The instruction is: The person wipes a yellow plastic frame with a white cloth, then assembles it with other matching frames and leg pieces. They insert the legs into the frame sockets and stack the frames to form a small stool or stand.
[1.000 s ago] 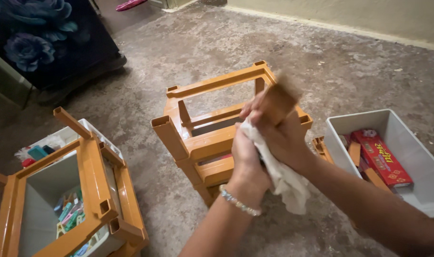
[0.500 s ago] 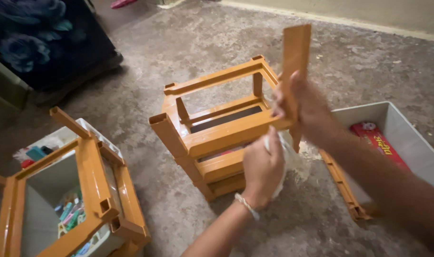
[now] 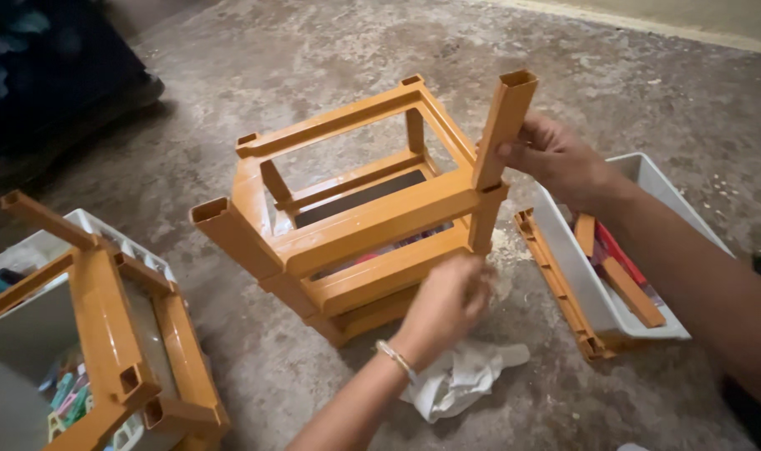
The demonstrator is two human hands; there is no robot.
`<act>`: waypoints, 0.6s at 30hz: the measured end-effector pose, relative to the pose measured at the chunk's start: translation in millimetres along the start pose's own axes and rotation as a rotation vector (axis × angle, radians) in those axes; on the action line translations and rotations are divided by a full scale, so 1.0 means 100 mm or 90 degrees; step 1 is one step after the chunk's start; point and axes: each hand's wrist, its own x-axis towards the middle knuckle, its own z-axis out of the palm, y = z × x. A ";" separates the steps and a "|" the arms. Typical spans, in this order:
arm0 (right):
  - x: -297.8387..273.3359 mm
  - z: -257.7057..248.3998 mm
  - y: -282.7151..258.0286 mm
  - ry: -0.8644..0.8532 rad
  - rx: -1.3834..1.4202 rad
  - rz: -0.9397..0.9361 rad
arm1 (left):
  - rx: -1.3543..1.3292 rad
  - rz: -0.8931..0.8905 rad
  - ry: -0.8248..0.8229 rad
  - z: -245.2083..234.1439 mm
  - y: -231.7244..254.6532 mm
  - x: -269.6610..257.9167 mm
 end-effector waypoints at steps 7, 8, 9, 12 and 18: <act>0.04 -0.14 0.09 -0.033 -0.033 -0.033 | 0.323 0.172 0.209 -0.45 0.05 0.56; 0.03 -0.16 0.09 -0.032 -0.053 -0.027 | 0.357 0.167 0.219 -0.50 0.03 0.61; 0.02 -0.17 0.08 -0.030 -0.074 -0.021 | 0.391 0.163 0.228 -0.55 0.00 0.65; 0.02 -0.20 0.09 -0.026 -0.106 -0.009 | 0.461 0.129 0.230 -0.68 -0.10 0.62; 0.03 -0.27 0.16 -0.058 -0.071 -0.037 | 0.518 0.053 0.150 -0.68 -0.18 0.57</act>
